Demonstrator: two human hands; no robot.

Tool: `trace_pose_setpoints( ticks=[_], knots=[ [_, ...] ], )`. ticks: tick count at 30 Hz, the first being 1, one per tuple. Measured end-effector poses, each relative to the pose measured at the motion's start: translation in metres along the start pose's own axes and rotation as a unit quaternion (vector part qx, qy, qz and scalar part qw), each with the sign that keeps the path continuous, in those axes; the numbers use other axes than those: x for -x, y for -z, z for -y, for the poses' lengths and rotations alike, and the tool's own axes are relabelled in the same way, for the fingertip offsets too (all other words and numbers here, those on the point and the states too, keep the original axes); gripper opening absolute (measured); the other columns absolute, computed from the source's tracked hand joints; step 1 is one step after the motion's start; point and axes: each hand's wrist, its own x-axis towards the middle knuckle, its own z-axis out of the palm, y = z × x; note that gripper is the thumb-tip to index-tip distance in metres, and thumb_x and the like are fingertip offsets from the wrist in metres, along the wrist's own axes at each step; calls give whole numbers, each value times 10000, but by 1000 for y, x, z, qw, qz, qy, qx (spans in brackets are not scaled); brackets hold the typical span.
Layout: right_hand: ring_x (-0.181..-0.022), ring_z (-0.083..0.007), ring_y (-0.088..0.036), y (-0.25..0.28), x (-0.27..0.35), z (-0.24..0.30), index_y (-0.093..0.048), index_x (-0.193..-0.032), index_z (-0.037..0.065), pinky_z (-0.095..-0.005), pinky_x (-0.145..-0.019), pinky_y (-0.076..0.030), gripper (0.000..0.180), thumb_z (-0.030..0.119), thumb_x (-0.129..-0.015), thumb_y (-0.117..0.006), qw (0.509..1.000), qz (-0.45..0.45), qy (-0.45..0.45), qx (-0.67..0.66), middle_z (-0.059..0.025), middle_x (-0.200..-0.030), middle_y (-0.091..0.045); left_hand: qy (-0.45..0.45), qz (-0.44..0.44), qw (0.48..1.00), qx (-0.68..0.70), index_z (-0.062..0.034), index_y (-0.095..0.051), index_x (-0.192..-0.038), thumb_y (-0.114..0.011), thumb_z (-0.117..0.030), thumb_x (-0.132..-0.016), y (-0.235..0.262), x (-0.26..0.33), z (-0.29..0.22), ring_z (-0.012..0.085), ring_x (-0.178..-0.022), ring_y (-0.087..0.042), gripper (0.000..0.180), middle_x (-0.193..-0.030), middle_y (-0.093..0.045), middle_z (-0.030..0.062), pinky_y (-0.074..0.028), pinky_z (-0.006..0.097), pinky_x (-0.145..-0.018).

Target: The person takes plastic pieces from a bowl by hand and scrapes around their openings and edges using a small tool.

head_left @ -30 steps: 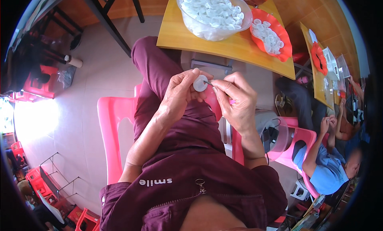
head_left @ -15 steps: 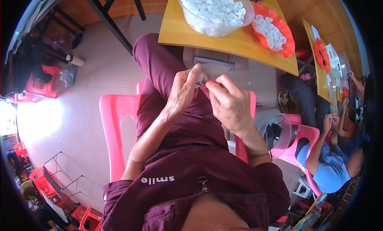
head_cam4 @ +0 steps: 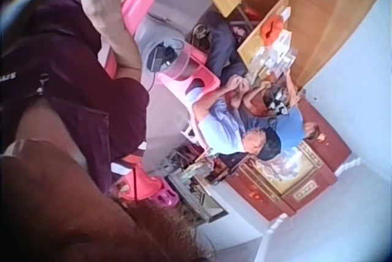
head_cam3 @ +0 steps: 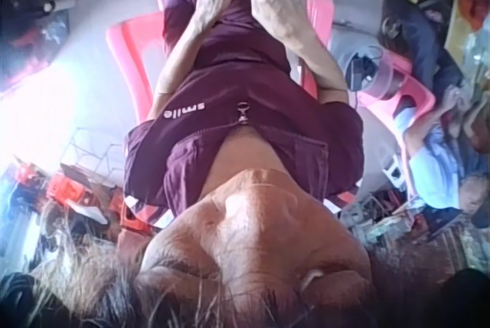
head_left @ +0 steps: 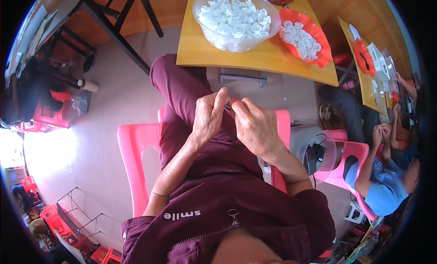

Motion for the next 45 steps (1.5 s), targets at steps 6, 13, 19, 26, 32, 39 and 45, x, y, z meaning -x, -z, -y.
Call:
trace_pose_setpoints(
  ticks=[6, 13, 19, 26, 32, 39, 45],
  knots=[
    [-587, -241, -591, -6, 0, -1, -521, -822, 31, -371, -480, -483, 125, -16, -711, -552, 999, 38, -17, -15, -90, -727, -499, -68, -32, 996, -41, 64, -562, -717, -406, -276, -945, -4, -2, 9, 251, -535, -570, 438, -593, -563, 185, -438, 351, -562],
    [-591, -225, -598, -16, 3, 3, -525, -831, 22, -364, -475, -484, 142, -6, -699, -569, 1000, 13, -2, -6, -91, -727, -501, -56, -30, 998, -25, 59, -554, -695, -394, -275, -950, -1, -2, 13, 232, -518, -540, 449, -583, -548, 182, -431, 352, -555],
    [-556, -167, -573, -20, 9, 6, -539, -829, 45, -283, -441, -476, 153, 50, -686, -595, 996, 27, 26, 75, -57, -722, -498, -63, -41, 996, -35, 40, -544, -675, -393, -269, -952, -3, 2, 19, 274, -504, -526, 442, -569, -535, 170, -418, 363, -538],
    [-590, -174, -577, -26, 14, 18, -538, -825, 31, -300, -438, -470, 136, 46, -699, -586, 984, 103, 34, 140, -62, -759, -490, -50, -27, 995, -86, 16, -541, -668, -380, -285, -950, -3, 3, 24, 297, -508, -540, 443, -570, -553, 164, -430, 367, -541],
    [-543, -266, -574, -2, 5, 11, -578, -848, 29, -356, -458, -459, 96, 30, -755, -602, 998, 7, -11, -54, -88, -711, -526, 51, 18, 980, 193, -17, -552, -648, -345, -369, -974, 6, -1, 4, 99, -476, -422, 522, -565, -515, 30, -330, 236, -461],
    [-552, -229, -555, 10, -4, -8, -601, -878, -12, -296, -494, -424, 104, -22, -779, -631, 949, -120, -60, -284, -105, -710, -554, 88, 143, 909, 382, -36, -548, -783, -274, -520, -958, 16, 4, -1, 61, -439, -278, 583, -490, -340, -24, -210, 223, -422],
    [-603, -109, -543, 4, -8, -11, -596, -897, -28, -228, -534, -421, 99, -74, -811, -584, 906, -168, -104, -375, -69, -736, -557, 71, 173, 880, 436, -34, -570, -940, -346, -464, -960, 16, 11, -6, 89, -546, -435, 485, -644, -477, 14, -355, 220, -512]
  ],
)
